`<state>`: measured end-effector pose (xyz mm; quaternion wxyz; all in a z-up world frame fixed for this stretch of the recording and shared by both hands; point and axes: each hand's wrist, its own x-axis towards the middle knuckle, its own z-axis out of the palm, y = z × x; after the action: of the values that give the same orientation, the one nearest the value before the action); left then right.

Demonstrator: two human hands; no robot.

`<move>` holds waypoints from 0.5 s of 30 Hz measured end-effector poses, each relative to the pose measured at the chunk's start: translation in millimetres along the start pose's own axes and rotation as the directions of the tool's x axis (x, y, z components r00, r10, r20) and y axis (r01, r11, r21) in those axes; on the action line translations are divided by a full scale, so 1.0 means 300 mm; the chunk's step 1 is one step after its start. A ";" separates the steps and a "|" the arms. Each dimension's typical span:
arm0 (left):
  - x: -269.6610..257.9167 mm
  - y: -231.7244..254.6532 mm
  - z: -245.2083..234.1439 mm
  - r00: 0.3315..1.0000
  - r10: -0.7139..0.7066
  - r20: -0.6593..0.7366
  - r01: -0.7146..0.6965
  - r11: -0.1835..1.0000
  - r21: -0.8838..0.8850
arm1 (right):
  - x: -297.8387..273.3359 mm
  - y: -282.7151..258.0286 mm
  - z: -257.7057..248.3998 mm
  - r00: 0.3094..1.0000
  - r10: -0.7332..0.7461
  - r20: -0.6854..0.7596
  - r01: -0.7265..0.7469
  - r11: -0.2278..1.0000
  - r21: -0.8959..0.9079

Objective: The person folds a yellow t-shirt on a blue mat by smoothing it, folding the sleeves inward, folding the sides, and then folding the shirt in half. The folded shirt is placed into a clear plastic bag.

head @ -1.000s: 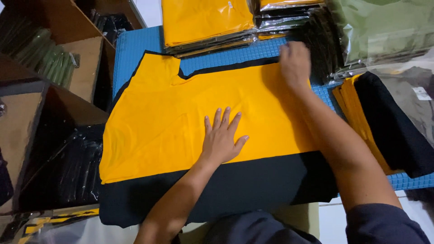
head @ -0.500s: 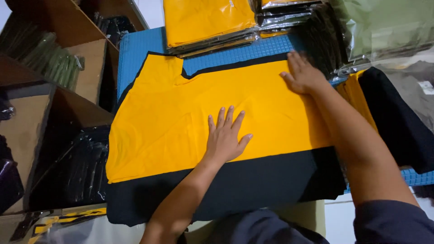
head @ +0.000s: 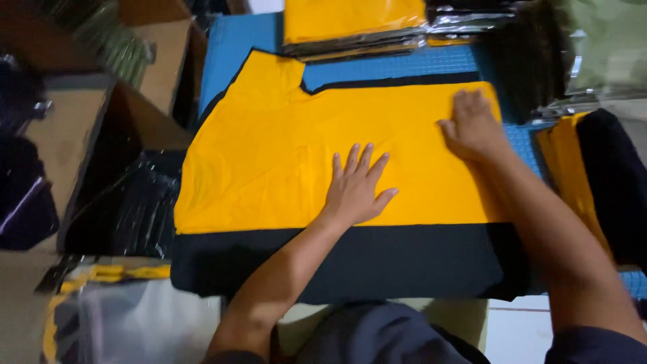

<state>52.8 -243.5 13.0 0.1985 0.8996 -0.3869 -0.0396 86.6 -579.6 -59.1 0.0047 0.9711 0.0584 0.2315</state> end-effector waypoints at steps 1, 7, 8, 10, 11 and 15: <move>-0.004 -0.011 0.023 1.000 -0.021 0.005 0.021 1.000 -0.006 | -0.015 -0.013 -0.027 1.000 -0.013 0.013 0.013 1.000 0.013; -0.032 -0.074 0.074 0.968 0.007 -0.252 -0.030 0.996 -0.085 | -0.119 -0.135 -0.071 0.984 -0.167 0.068 0.169 0.985 -0.019; -0.050 -0.084 0.073 0.953 0.021 -0.303 -0.042 0.997 -0.062 | -0.148 -0.225 -0.136 0.963 -0.255 0.090 0.258 0.966 -0.029; -0.090 -0.126 0.031 0.933 0.042 -0.358 -0.054 0.998 -0.024 | -0.183 -0.345 -0.230 0.935 -0.342 0.097 0.347 0.937 -0.040; -0.138 -0.142 0.010 0.933 0.030 -0.358 -0.029 1.000 0.007 | -0.217 -0.380 -0.262 0.919 -0.371 0.135 0.349 0.923 0.160; -0.331 -0.201 -0.148 0.995 -0.095 0.035 0.090 0.989 0.121 | -0.333 -0.390 -0.248 0.909 -0.391 0.146 0.329 0.887 0.324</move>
<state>34.6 -120.8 22.0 0.1346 0.9258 -0.3505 -0.0439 -48.5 -476.3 -41.7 -0.0896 0.9517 0.2710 0.1131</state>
